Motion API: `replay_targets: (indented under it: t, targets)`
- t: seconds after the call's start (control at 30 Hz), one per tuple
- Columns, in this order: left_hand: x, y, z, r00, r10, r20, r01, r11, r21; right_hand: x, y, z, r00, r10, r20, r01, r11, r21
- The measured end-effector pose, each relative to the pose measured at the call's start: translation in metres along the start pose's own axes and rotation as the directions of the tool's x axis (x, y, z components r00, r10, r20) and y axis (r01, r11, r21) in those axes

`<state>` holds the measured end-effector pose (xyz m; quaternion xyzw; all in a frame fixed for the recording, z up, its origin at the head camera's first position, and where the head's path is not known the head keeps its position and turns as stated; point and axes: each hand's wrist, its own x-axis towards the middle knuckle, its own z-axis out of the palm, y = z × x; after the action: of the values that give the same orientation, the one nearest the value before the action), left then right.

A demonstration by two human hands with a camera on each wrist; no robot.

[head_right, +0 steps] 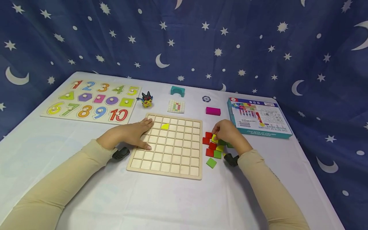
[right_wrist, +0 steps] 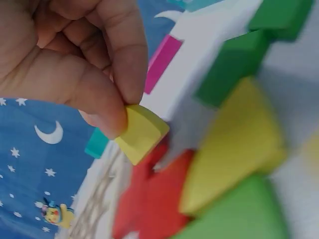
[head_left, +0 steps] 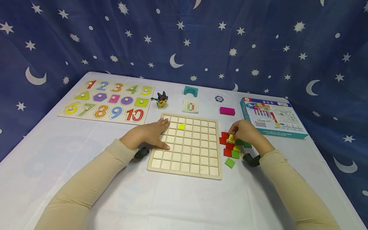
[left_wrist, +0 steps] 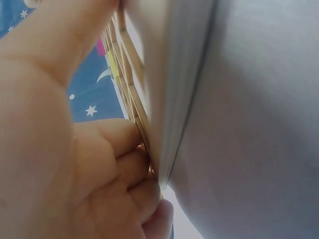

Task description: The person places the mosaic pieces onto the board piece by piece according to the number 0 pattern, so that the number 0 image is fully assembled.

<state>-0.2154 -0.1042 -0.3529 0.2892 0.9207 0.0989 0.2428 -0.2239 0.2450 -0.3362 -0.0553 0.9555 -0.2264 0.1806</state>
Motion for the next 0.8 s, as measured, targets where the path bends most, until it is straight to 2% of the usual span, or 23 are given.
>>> replay_targets:
  t: [0.27, 0.53, 0.8]
  targets:
    - [0.000, 0.003, -0.002, 1.000, -0.015, 0.020, 0.015, 1.000, 0.008, 0.017, -0.028, -0.002, 0.996, -0.087, -0.008, 0.087, 0.992, 0.096]
    - [0.003, 0.003, 0.000, 0.999, -0.026, 0.030, 0.026, 1.000, 0.012, 0.045, -0.069, 0.014, 0.994, -0.106, 0.038, 0.099, 0.984, 0.148]
    - [0.003, 0.002, -0.001, 0.999, -0.029, 0.029, 0.028, 0.999, 0.027, 0.065, -0.090, 0.027, 0.989, -0.128, 0.074, 0.115, 0.979, 0.168]
